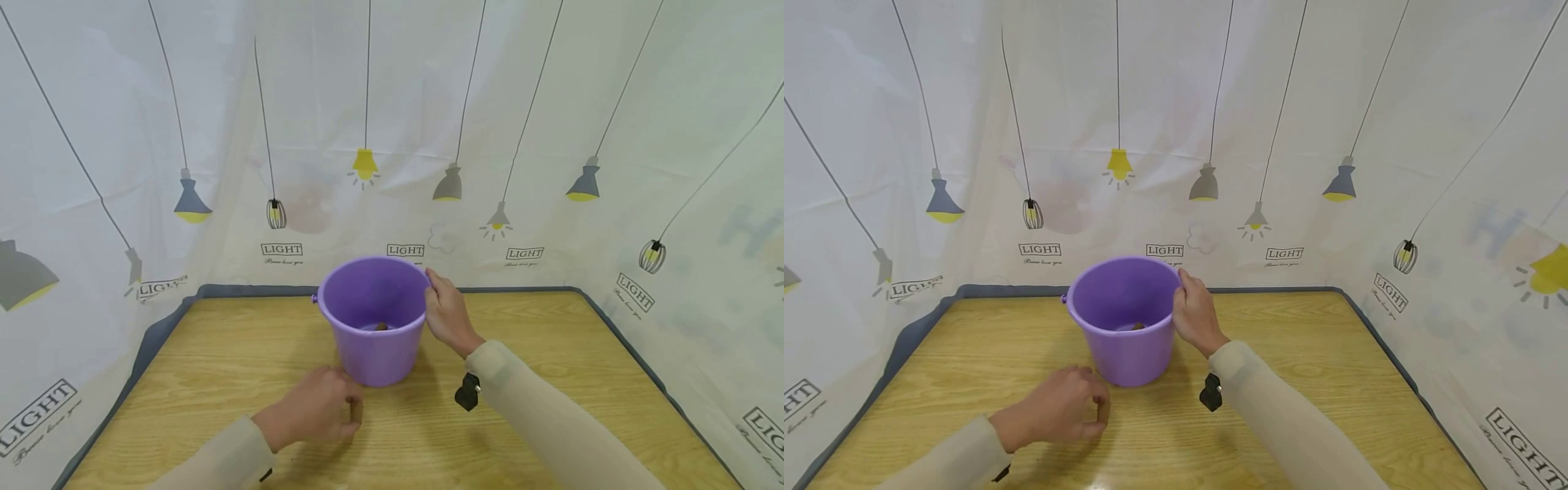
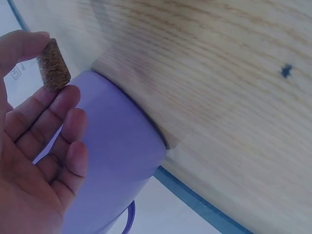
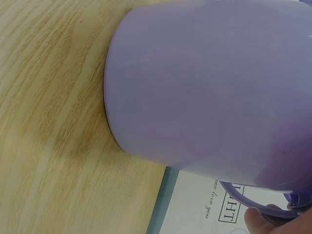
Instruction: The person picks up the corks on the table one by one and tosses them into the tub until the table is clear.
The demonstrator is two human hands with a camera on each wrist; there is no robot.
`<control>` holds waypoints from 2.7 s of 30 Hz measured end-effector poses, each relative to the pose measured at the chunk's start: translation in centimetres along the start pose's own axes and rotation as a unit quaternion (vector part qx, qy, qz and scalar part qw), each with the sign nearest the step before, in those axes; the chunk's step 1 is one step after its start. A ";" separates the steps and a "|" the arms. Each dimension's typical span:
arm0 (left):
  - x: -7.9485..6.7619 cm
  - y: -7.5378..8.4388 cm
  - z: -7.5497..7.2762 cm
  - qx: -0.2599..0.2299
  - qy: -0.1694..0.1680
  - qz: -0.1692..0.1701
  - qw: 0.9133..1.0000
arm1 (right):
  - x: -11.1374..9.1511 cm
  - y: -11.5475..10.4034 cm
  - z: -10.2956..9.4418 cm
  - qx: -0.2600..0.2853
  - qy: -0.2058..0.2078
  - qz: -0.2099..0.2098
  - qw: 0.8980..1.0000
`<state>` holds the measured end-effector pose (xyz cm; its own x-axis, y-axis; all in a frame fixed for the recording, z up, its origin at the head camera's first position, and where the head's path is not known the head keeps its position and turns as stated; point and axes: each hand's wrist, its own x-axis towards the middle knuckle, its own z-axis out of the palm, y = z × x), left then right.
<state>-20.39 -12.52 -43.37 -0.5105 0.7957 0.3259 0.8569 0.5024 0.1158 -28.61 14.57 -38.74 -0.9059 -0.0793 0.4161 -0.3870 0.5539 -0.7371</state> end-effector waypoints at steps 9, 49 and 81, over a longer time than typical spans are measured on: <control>0.4 0.1 -0.8 -0.012 0.057 0.012 0.998 | 0.0 0.1 0.0 0.003 0.000 -0.005 1.000; 5.2 0.1 -8.0 0.009 0.245 0.047 0.968 | 0.1 -0.1 -0.1 -0.001 0.002 0.001 1.000; 9.0 -1.9 -7.5 0.047 0.236 -0.083 0.967 | 0.1 0.1 0.1 0.000 -0.002 0.003 1.000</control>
<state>-26.06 -8.80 -33.59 -0.5328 0.4697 0.7039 0.7440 0.6563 0.1253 -28.73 14.50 -38.82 -0.9088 -0.0792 0.4097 -0.3817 0.5543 -0.7396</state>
